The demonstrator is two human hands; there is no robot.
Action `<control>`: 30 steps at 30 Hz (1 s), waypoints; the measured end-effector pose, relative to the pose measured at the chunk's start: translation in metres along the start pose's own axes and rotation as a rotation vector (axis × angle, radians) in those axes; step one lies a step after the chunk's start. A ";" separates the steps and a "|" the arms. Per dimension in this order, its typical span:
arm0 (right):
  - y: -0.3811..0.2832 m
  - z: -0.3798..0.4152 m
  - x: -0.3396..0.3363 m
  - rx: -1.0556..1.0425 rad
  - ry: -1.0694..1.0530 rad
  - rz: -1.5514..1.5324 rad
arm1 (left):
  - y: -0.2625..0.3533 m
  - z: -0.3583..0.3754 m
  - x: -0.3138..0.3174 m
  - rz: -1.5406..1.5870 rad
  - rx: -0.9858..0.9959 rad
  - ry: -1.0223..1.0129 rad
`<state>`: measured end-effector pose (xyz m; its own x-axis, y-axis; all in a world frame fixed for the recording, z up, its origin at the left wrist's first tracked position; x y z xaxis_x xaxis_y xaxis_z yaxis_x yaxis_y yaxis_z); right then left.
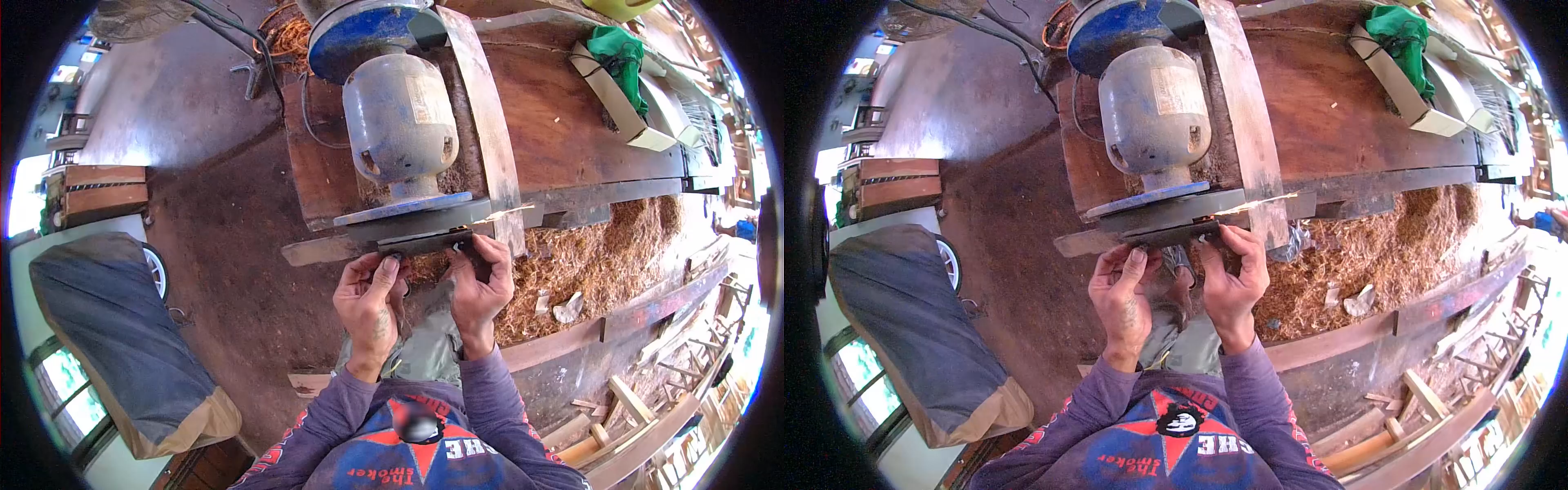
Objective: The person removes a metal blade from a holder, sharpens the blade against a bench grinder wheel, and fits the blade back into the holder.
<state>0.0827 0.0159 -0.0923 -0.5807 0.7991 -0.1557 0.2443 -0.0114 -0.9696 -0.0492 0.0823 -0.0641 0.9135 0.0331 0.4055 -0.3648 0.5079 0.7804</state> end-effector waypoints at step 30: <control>-0.023 -0.013 -0.004 0.013 -0.003 0.023 | 0.000 -0.005 0.005 0.119 -0.052 -0.020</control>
<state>0.0892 0.0208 -0.0665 -0.5777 0.7965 -0.1785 0.2476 -0.0373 -0.9681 -0.0434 0.0867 -0.0642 0.8604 0.0784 0.5036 -0.4598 0.5457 0.7006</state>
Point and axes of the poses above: each hand's wrist, its own z-axis away from the middle knuckle, its own x-axis out of the palm, y = z × x, the point moved 2 cm from there along -z, towards the middle knuckle, and after that the axes turned 7 degrees about -y, right-handed, at the moved point
